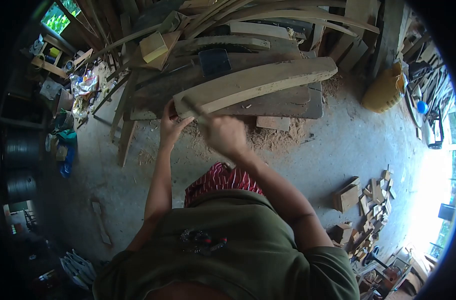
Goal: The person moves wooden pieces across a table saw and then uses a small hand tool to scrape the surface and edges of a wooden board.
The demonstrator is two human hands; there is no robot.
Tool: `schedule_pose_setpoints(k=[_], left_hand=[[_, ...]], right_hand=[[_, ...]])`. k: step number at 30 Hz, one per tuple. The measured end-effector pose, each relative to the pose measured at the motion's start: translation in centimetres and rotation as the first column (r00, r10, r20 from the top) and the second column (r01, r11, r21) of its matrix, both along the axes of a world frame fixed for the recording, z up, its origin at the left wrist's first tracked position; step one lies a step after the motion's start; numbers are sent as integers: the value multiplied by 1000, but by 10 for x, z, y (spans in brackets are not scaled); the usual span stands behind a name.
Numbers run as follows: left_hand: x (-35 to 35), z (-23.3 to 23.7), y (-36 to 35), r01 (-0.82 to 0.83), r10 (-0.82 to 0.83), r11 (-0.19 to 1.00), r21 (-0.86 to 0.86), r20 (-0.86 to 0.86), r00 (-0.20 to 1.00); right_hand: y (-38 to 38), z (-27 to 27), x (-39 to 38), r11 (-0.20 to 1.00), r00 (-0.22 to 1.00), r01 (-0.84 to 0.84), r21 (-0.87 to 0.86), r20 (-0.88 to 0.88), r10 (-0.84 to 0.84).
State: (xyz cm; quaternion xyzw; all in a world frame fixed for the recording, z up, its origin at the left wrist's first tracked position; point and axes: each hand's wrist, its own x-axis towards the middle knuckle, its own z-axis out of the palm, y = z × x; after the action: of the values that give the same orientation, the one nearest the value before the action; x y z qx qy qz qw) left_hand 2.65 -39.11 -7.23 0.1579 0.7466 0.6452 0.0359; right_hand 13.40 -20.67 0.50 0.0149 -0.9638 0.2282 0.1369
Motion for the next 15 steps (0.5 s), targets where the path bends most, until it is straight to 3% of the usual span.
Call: schedule_pose_setpoints(k=[1,3,5,6,7,8,9,10,11,13,14,15], left_hand=[[0,-2,0,-6,6,1000,-28,-16,1000],[2,-3,-3,-5,4,998,-55,-20,1000],[3,1,1,6,-2,997,-81,39,999],[-1,-12,1,-43,42,998,-54,-31,999],[-3,-17,3,-10,8,998,-54,-39,999],[-4,-20,5,11,-10,998,56,-22,1000],[-3,-22,6,25,-25,986,164,0,1000],[0,-12,5,17,-17,999,48,-20,1000],[-1,-12,3,37,-36,998,41,-19,999],[-2,-9,2,57,-57,992,114,-1,998],[-3,-9,-2,66,-66,991,116,1,998],[-4,-8,-6,-3,-8,994,-112,-94,996]], right_hand=[[16,9,-4,996,995,86,27,54,-87],[45,21,-15,980,978,194,-52,-63,-197],[35,3,-16,981,981,178,81,63,-183],[12,2,-11,954,985,166,249,-80,-150],[-2,-15,-9,992,995,-8,128,102,-6],[-23,5,-4,990,962,-127,65,253,107],[-32,7,3,983,965,-181,-8,190,179],[-31,9,7,986,977,-158,-42,138,163],[-28,13,11,987,986,-140,-77,84,146],[-1,24,13,998,980,-41,-57,193,51],[18,28,18,991,997,-9,-134,80,20],[37,20,22,983,992,53,-178,126,-30]])
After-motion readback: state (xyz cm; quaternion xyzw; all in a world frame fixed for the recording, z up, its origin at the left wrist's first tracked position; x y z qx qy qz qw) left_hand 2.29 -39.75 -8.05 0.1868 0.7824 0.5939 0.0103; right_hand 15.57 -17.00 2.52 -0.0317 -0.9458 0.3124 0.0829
